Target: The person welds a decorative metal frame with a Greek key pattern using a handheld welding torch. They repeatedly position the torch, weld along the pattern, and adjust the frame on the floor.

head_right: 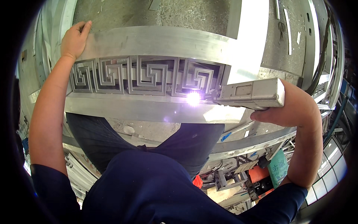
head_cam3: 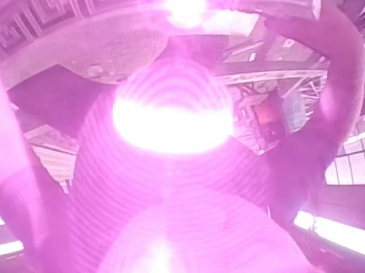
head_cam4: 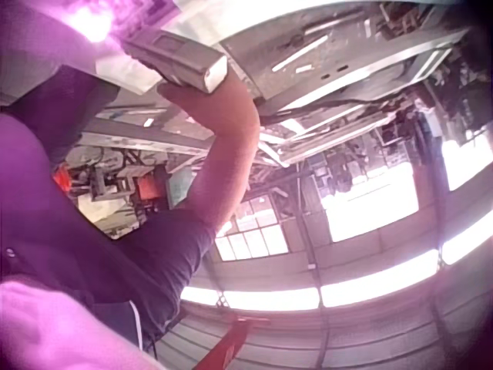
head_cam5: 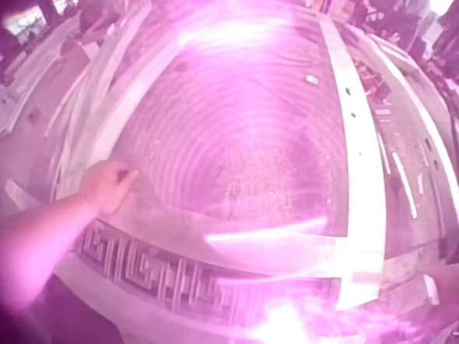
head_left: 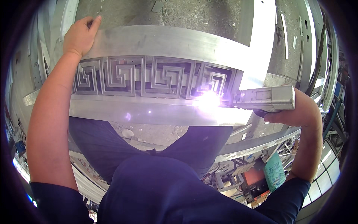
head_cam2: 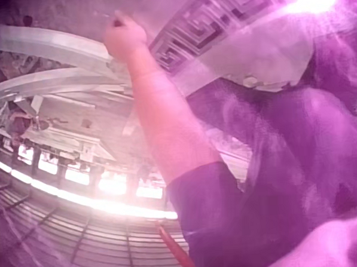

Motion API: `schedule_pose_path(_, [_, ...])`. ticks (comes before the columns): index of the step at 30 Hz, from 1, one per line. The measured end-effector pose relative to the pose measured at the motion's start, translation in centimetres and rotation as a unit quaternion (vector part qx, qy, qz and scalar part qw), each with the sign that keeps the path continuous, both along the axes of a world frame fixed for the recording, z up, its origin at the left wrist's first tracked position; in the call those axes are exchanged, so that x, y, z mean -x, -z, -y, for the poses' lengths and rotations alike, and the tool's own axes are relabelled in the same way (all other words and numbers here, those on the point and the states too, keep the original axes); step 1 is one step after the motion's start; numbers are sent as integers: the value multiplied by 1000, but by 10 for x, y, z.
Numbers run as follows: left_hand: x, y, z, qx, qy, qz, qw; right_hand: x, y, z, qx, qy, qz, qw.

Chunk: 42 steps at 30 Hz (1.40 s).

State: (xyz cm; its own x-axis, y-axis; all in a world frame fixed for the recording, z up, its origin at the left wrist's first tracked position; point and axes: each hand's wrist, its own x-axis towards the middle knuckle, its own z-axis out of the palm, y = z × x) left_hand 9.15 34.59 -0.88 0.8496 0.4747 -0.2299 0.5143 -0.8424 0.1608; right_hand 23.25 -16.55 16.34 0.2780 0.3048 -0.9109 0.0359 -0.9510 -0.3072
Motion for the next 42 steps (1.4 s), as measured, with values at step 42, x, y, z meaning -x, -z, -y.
schedule_pose_path(42, [-4,-20,12,27,-1,-13,1000,192,-199,41,-127,394,483,771])
